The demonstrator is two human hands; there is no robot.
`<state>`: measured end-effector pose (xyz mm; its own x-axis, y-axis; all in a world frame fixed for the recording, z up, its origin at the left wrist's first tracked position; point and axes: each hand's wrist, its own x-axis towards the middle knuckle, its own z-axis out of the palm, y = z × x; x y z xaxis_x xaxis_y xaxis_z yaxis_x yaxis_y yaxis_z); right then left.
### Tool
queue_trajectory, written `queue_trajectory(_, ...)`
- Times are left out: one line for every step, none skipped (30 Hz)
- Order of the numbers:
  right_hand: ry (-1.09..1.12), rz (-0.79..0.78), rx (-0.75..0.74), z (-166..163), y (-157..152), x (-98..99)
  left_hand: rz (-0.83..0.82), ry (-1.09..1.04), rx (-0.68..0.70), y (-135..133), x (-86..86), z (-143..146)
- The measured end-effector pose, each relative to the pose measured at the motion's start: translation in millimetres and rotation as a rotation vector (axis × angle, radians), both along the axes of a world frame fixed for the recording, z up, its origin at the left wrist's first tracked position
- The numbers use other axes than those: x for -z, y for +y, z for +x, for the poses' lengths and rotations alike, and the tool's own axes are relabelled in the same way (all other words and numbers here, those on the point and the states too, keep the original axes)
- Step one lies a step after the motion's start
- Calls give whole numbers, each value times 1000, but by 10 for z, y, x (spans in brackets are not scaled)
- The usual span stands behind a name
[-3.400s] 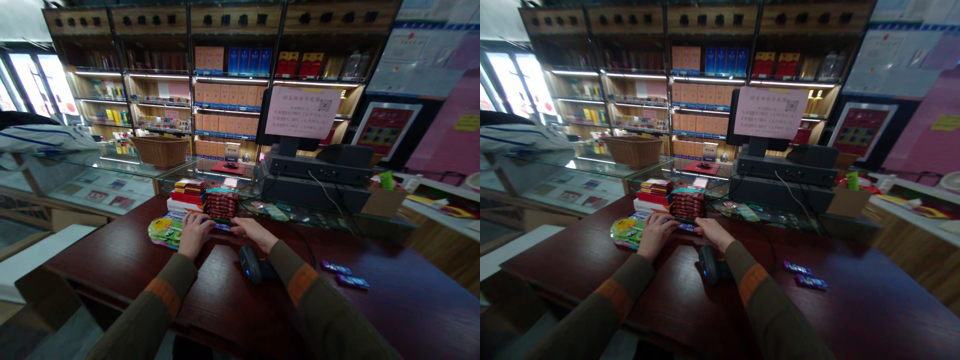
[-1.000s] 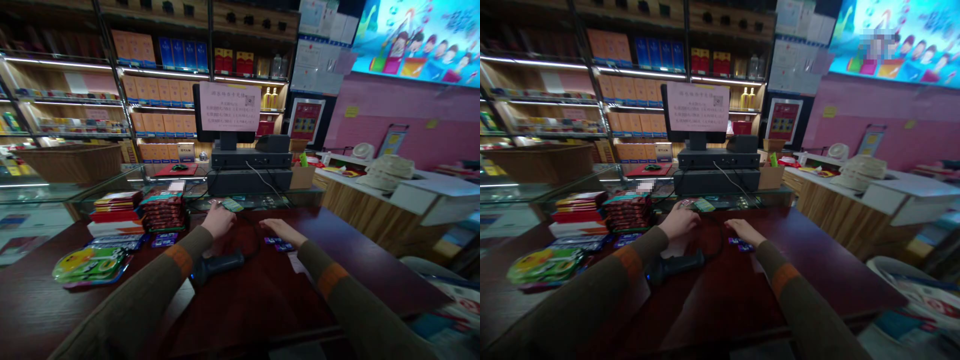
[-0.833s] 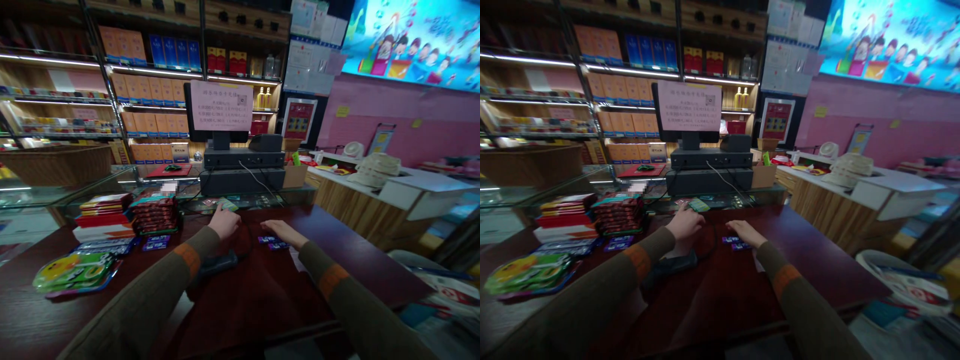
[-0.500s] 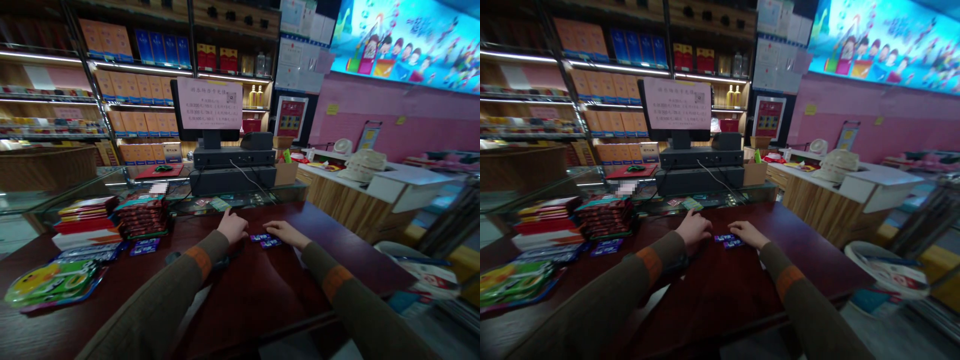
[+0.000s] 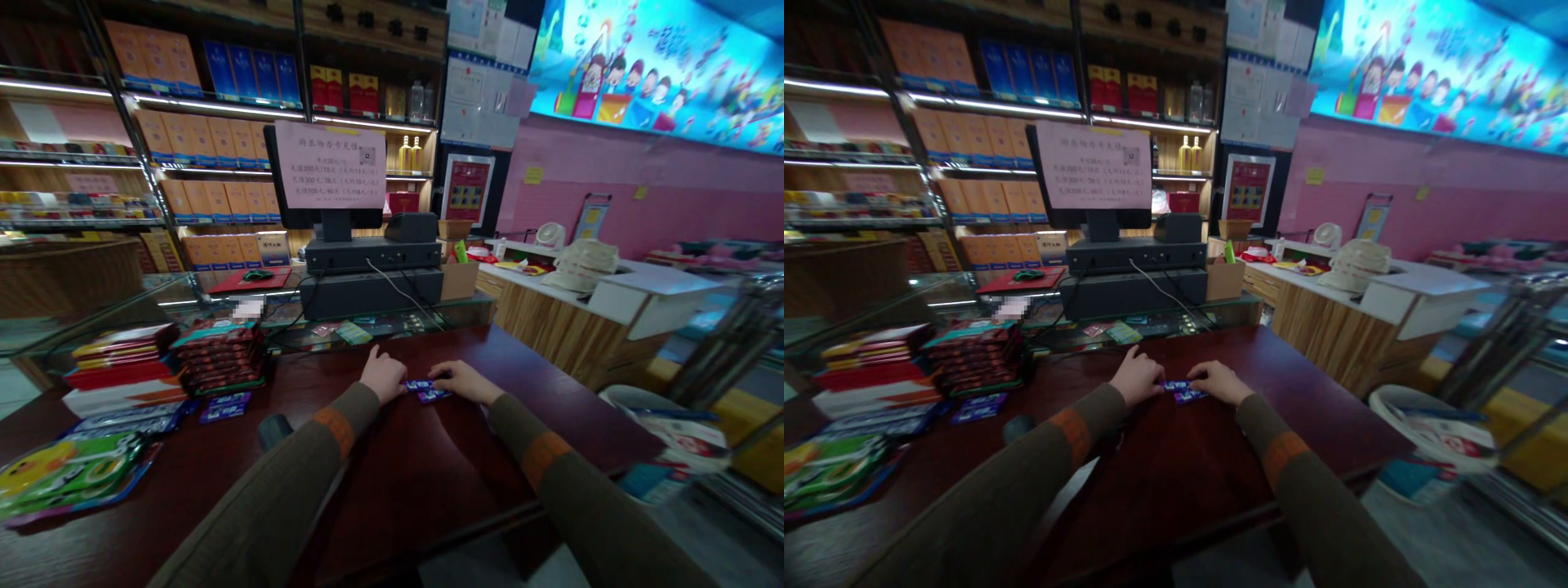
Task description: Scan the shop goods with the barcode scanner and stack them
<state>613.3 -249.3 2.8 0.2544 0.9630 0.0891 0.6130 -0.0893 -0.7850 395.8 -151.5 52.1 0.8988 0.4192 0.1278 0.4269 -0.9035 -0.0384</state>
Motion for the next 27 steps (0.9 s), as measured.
queue_trajectory(-11, 1, 3, -7, -1, -6, 2, -4, -5, 0, -6, -5)
queue_trajectory(-19, 1, 6, -14, -1, -11, 3, -9, -10, 2, -13, -12)
queue_trajectory(-23, 2, 8, -20, -2, -17, 4, -16, -15, 7, -22, -21)
queue_trajectory(-23, 3, 9, -27, -3, -21, 5, -22, -21, 14, -32, -32)
queue_trajectory(-19, 4, 8, -34, -4, -26, 5, -29, -27, 23, -43, -46)
queue_trajectory(-12, 4, 6, -43, -3, -29, 5, -36, -34, 35, -55, -63)
queue_trajectory(-3, 4, 4, -54, 0, -33, 4, -43, -44, 48, -69, -83)
queue_trajectory(6, 5, 3, -69, 6, -36, 3, -51, -54, 63, -84, -106)
queue_trajectory(14, 7, 6, -87, 16, -40, 1, -59, -66, 78, -100, -132)
queue_trajectory(17, 11, 9, -111, 31, -45, -1, -68, -76, 95, -116, -162)
queue_trajectory(16, 16, 10, -140, 51, -52, -4, -78, -86, 114, -133, -194)
queue_trajectory(12, 26, 7, -176, 75, -62, -7, -86, -94, 134, -148, -230)
queue_trajectory(6, 41, 0, -218, 102, -74, -10, -93, -100, 155, -163, -268)
queue_trajectory(1, 63, -10, -266, 131, -90, -14, -102, -105, 179, -177, -308)
queue_trajectory(-1, 87, -21, -320, 160, -107, -17, -111, -110, 203, -190, -351)
queue_trajectory(3, 109, -30, -378, 189, -125, -19, -121, -116, 228, -204, -395)
queue_trajectory(14, 127, -34, -438, 216, -143, -22, -133, -123, 253, -218, -442)
queue_trajectory(31, 138, -34, -499, 243, -160, -26, -144, -133, 277, -233, -491)
queue_trajectory(51, 144, -34, -559, 270, -175, -30, -156, -143, 299, -250, -542)
queue_trajectory(74, 149, -33, -617, 297, -187, -34, -165, -153, 319, -268, -594)
queue_trajectory(96, 157, -33, -673, 328, -197, -40, -172, -164, 337, -287, -646)
queue_trajectory(115, 170, -36, -726, 361, -204, -44, -177, -175, 353, -306, -700)
queue_trajectory(129, 187, -40, -778, 397, -211, -45, -180, -184, 367, -325, -753)
queue_trajectory(139, 206, -43, -830, 436, -217, -44, -186, -191, 380, -341, -807)
queue_trajectory(148, 225, -45, -882, 476, -223, -41, -192, -200, 394, -354, -861)
queue_trajectory(159, 245, -45, -937, 516, -231, -39, -199, -208, 409, -364, -915)
queue_trajectory(174, 263, -43, -995, 555, -239, -38, -208, -217, 425, -368, -971)
